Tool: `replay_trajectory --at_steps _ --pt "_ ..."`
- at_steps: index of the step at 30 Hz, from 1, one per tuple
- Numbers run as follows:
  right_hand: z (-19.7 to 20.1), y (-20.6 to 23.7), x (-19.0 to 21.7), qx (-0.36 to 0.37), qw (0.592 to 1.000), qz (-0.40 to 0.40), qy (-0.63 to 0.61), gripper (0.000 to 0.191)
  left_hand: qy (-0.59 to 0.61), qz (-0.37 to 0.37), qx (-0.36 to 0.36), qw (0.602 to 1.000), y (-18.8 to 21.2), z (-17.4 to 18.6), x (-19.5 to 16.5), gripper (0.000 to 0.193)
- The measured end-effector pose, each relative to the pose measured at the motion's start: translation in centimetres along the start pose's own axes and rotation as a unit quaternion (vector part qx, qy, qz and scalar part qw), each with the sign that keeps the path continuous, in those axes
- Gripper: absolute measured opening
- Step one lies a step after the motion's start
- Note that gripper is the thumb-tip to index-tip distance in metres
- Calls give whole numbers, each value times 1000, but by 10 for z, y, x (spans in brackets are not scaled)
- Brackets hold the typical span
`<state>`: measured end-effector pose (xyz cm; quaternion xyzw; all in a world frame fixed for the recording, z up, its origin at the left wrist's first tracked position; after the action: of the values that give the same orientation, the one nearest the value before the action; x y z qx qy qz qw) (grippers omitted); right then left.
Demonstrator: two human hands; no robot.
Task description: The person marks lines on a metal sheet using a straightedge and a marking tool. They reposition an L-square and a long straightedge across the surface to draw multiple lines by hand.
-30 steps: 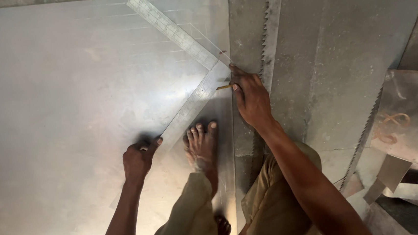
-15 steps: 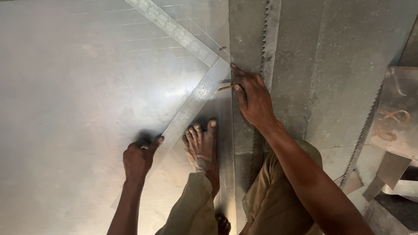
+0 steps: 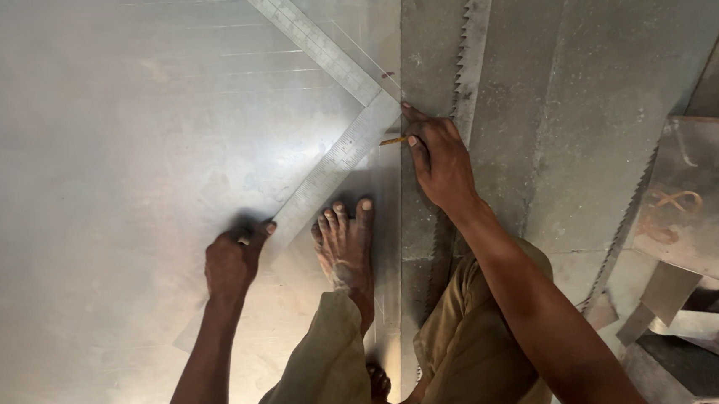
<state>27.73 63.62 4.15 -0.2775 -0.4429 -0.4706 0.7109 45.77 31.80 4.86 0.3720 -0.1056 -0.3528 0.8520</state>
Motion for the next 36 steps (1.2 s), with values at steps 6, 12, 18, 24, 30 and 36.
replay_trajectory --at_steps 6,12,18,24,30,36 --pt "0 2 1 -11 1000 -3 -1 7 -21 33 29 999 -2 6 -4 62" --pt "8 -10 -9 -11 999 -33 -34 22 -27 6 30 999 -8 1 2 63" --pt "33 -63 -20 19 997 -7 81 22 -25 9 33 999 -11 -2 5 64" --pt "15 -111 -16 145 957 135 210 38 -34 44 65 996 -12 3 0 68" --pt "34 -84 -8 192 954 137 184 54 -31 35 72 996 -13 5 -1 69" --pt "62 -55 2 187 938 146 252 44 -28 45 60 997 -14 4 2 66"
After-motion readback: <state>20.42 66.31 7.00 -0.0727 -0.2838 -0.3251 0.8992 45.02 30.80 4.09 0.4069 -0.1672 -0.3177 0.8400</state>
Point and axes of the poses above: each hand's wrist, its own y-axis away from the middle knuckle, its own z-axis out of the back of the hand, x = y × z, the point moved 1 cm from there along -y, towards the middle knuckle, and after that the axes turned 14 degrees about -y, right-handed, at the moved point
